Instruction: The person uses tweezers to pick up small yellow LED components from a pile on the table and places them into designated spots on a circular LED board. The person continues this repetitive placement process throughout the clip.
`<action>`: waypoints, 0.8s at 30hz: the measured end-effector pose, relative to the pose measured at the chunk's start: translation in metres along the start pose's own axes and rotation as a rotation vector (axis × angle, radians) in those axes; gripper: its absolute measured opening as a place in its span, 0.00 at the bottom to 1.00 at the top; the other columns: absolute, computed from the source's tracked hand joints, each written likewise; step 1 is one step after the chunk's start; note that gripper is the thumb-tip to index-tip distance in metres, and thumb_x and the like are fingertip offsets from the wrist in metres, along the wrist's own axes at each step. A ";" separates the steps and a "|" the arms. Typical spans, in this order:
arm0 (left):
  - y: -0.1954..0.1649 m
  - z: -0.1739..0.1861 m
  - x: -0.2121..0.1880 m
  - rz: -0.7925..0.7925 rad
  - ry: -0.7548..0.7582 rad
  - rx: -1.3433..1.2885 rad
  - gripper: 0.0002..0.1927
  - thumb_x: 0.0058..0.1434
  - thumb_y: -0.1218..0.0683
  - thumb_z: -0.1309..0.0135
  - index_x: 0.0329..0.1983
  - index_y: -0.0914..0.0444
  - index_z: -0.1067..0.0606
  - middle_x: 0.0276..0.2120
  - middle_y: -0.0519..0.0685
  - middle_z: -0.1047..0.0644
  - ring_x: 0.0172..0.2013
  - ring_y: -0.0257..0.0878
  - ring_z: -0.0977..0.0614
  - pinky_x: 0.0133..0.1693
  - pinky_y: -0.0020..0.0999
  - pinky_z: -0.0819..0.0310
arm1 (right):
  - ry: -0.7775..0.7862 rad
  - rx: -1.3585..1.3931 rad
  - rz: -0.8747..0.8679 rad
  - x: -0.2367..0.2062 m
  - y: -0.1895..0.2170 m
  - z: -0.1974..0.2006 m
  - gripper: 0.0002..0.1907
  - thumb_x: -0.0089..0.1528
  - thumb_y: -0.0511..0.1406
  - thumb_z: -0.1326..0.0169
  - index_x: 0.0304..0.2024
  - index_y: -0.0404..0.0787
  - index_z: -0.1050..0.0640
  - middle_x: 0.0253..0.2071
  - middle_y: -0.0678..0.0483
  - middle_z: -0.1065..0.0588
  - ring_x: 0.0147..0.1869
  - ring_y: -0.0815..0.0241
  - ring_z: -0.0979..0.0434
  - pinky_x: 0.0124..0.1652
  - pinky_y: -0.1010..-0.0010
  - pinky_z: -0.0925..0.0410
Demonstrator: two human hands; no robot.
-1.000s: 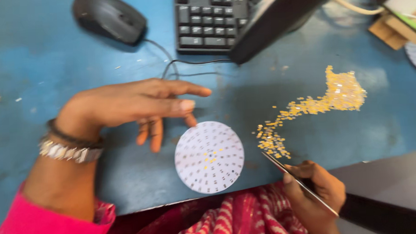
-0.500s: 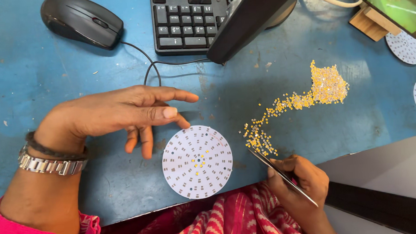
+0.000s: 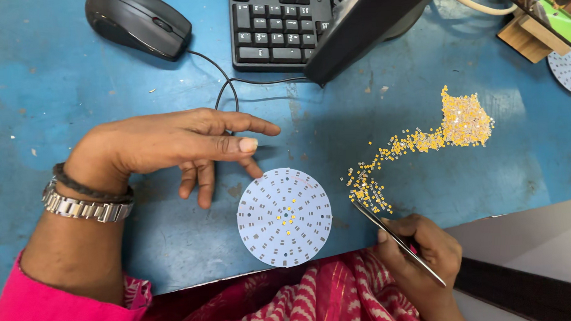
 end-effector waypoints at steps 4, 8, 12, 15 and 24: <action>0.000 0.000 0.000 0.010 -0.010 0.014 0.47 0.50 0.30 0.50 0.72 0.52 0.38 0.48 0.53 0.15 0.18 0.41 0.14 0.13 0.28 0.24 | 0.001 0.010 -0.008 -0.001 -0.003 0.001 0.07 0.56 0.28 0.37 0.33 0.31 0.23 0.29 0.51 0.21 0.28 0.68 0.23 0.31 0.78 0.32; -0.001 0.000 0.000 0.012 -0.021 0.020 0.47 0.49 0.29 0.49 0.72 0.51 0.38 0.47 0.53 0.15 0.18 0.42 0.14 0.13 0.28 0.23 | -0.012 0.011 -0.023 -0.001 -0.006 0.003 0.07 0.57 0.27 0.38 0.33 0.31 0.24 0.33 0.49 0.19 0.33 0.67 0.20 0.34 0.78 0.29; 0.000 0.001 0.000 0.022 -0.034 0.028 0.47 0.48 0.29 0.49 0.71 0.50 0.37 0.47 0.53 0.15 0.18 0.42 0.14 0.13 0.29 0.23 | 0.003 0.001 -0.002 -0.001 -0.006 0.002 0.07 0.56 0.27 0.37 0.32 0.31 0.24 0.32 0.49 0.19 0.32 0.67 0.20 0.34 0.78 0.29; 0.002 0.001 0.001 0.021 -0.034 0.035 0.47 0.49 0.29 0.50 0.72 0.50 0.37 0.47 0.53 0.15 0.18 0.42 0.14 0.13 0.29 0.23 | 0.025 -0.016 -0.029 -0.002 -0.009 0.000 0.07 0.55 0.26 0.36 0.30 0.31 0.24 0.30 0.49 0.19 0.27 0.67 0.23 0.30 0.77 0.33; 0.007 0.004 0.006 -0.016 -0.009 0.059 0.46 0.51 0.32 0.53 0.72 0.53 0.39 0.48 0.55 0.16 0.20 0.42 0.13 0.14 0.29 0.22 | 0.160 0.205 0.022 -0.010 0.019 -0.036 0.05 0.54 0.28 0.37 0.30 0.34 0.22 0.24 0.54 0.23 0.23 0.67 0.26 0.26 0.76 0.35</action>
Point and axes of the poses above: each hand's wrist, its own x-axis towards the middle knuckle, its own z-axis out of the back of the hand, y = z × x, the point moved 6 cm from there along x, towards the middle knuckle
